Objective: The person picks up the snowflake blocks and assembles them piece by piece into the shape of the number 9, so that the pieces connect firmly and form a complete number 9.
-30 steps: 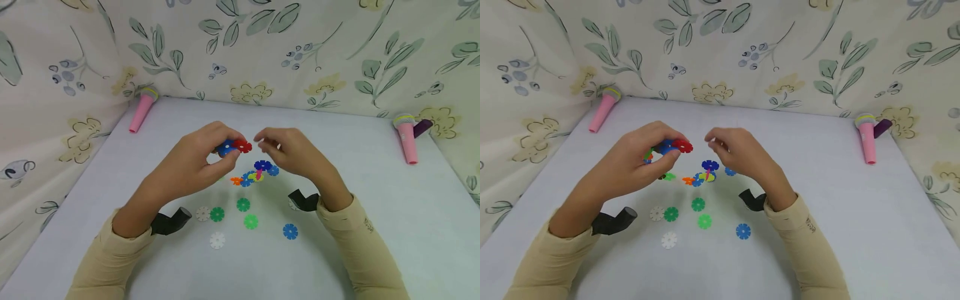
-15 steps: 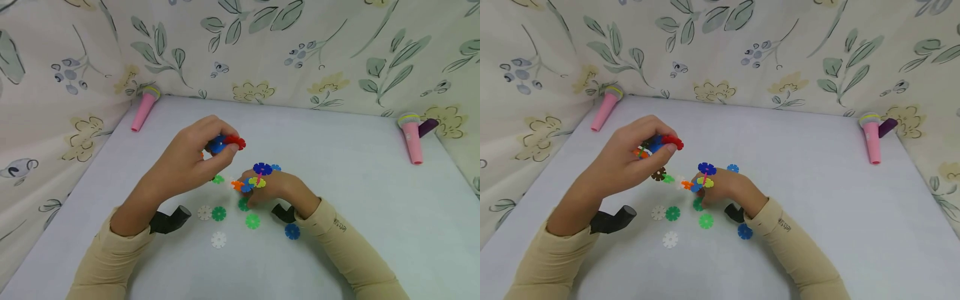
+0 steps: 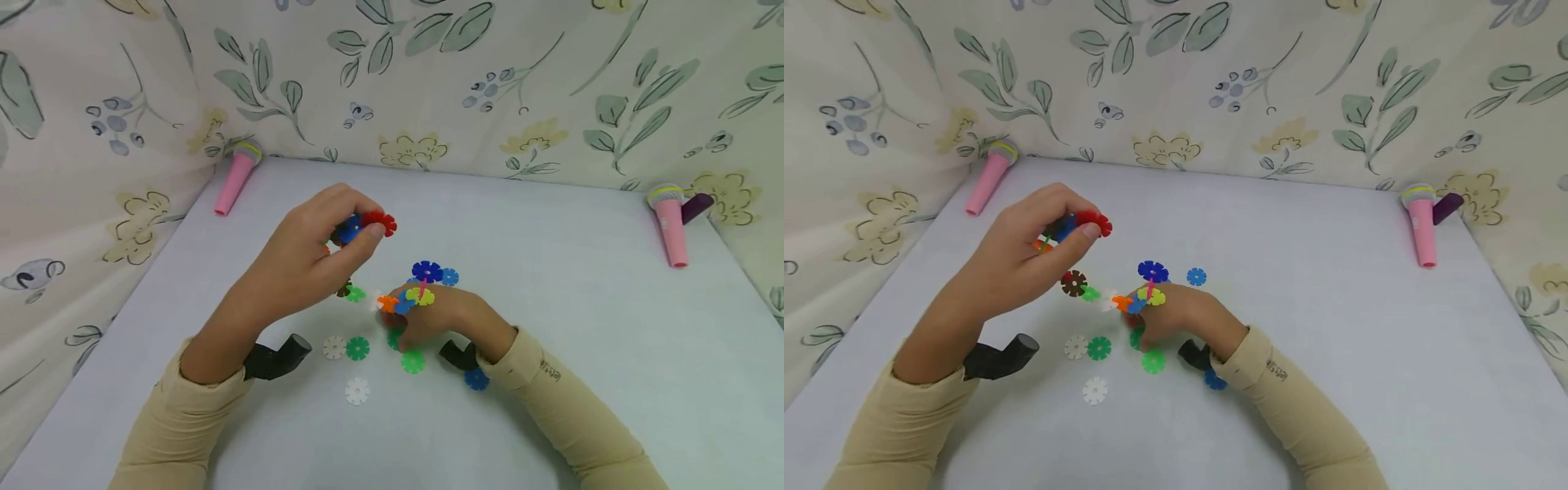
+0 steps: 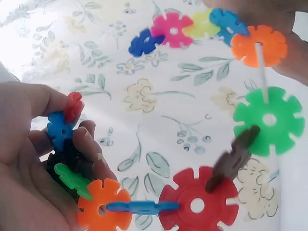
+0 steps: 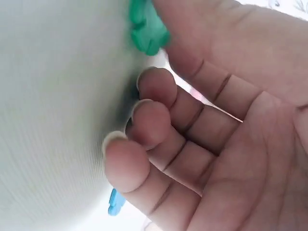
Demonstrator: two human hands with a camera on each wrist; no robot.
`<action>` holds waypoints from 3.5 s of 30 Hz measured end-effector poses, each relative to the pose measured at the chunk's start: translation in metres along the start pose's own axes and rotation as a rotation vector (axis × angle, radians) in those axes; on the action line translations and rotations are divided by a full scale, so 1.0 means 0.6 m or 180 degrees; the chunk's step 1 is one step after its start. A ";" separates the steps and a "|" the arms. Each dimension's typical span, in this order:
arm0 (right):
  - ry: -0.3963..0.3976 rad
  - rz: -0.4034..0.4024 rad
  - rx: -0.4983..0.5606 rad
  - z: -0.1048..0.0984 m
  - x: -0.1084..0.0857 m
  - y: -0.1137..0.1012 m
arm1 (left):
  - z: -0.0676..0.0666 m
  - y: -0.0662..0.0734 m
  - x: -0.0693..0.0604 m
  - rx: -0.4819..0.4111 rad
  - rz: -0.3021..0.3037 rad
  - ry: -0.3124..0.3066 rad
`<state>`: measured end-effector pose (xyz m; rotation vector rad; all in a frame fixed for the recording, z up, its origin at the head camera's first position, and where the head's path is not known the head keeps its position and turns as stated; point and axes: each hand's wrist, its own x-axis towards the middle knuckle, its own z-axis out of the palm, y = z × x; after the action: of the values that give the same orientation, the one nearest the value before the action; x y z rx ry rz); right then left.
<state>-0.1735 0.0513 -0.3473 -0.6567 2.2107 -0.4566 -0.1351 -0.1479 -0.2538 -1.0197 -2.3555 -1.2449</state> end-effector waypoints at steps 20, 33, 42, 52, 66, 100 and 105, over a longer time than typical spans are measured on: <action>0.1658 -0.2407 0.2363 -0.092 -0.127 0.003 | 0.011 0.005 0.002 -0.0140 -0.0043 -0.0067; 0.1399 -0.2629 0.2521 -0.085 -0.119 0.000 | 0.024 0.001 -0.001 -0.0138 0.0200 -0.0359; 0.2073 -0.2193 0.2333 -0.093 -0.136 -0.009 | 0.024 0.000 0.001 -0.0289 -0.0113 0.0062; 0.2578 -0.2149 0.1116 -0.094 -0.157 0.000 | 0.012 -0.009 0.007 -0.0252 0.0057 0.0824; 0.3390 -0.2851 0.0996 -0.078 -0.150 -0.021 | 0.022 -0.006 0.011 -0.0286 0.0027 0.0698; 0.2933 -0.1915 0.1163 -0.077 -0.136 -0.013 | -0.001 -0.014 0.006 0.0052 -0.0061 0.0201; 0.2676 -0.1819 0.1119 -0.089 -0.133 0.004 | -0.010 -0.017 0.009 0.0199 -0.0131 0.0212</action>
<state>-0.1692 0.1061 -0.2683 -1.0240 2.5474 -1.6167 -0.1464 -0.1542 -0.2535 -0.9008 -2.3601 -1.1927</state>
